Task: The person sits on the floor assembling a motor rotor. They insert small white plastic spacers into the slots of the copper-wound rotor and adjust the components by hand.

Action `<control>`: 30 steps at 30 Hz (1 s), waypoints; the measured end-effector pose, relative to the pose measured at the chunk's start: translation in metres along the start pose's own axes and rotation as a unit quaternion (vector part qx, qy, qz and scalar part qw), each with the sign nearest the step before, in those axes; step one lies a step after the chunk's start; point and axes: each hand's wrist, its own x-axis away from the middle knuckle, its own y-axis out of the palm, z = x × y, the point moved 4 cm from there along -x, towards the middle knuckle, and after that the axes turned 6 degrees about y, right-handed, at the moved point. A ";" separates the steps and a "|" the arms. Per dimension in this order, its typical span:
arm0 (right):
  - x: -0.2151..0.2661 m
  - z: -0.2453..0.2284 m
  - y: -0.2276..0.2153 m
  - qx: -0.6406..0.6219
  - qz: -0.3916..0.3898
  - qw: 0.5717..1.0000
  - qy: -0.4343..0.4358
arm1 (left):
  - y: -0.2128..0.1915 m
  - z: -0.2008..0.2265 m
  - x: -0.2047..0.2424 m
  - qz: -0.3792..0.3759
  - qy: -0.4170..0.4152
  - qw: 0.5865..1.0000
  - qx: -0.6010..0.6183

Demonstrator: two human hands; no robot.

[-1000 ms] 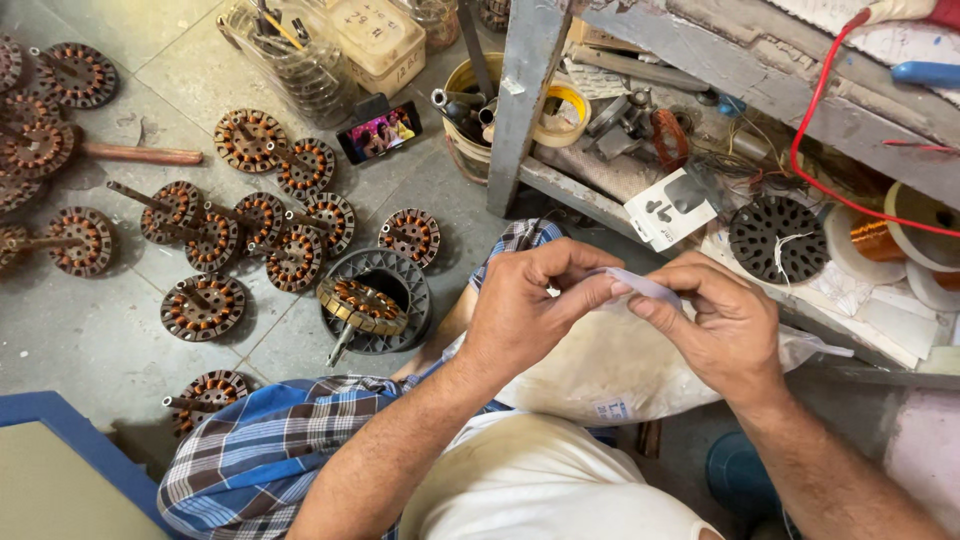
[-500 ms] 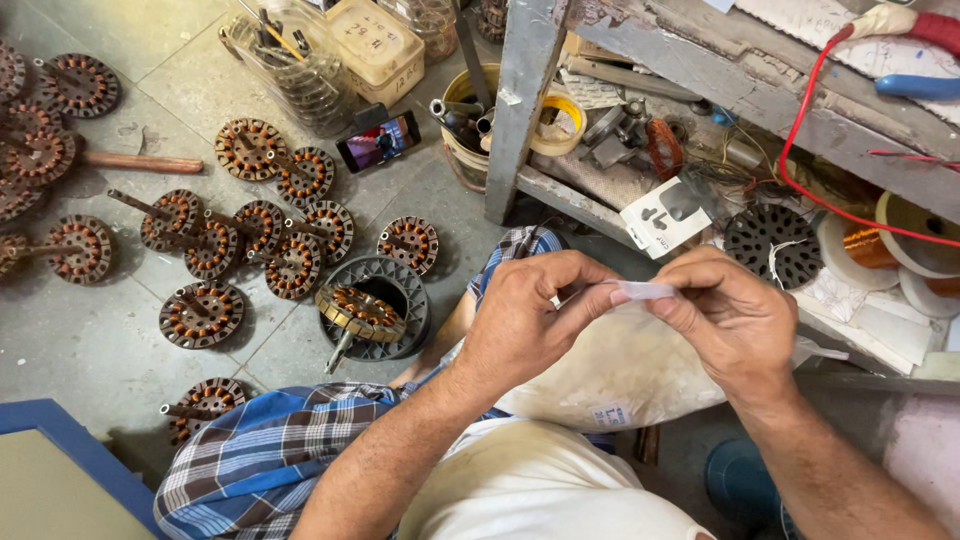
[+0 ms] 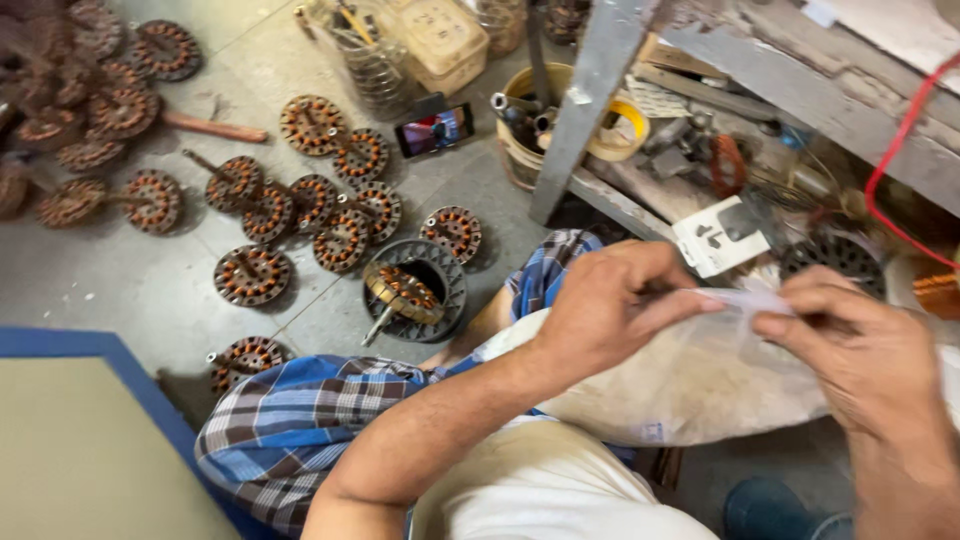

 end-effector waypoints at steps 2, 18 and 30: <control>0.004 0.016 -0.021 0.021 0.016 0.997 -0.073 | 0.020 -0.002 -0.004 0.005 0.051 0.999 0.006; 0.068 0.107 -0.068 0.064 0.279 0.935 0.210 | 0.189 -0.014 -0.027 -0.029 0.183 0.982 -0.028; 0.065 0.131 -0.031 0.127 0.125 0.981 0.072 | 0.133 -0.068 0.051 -0.116 -0.153 0.980 0.057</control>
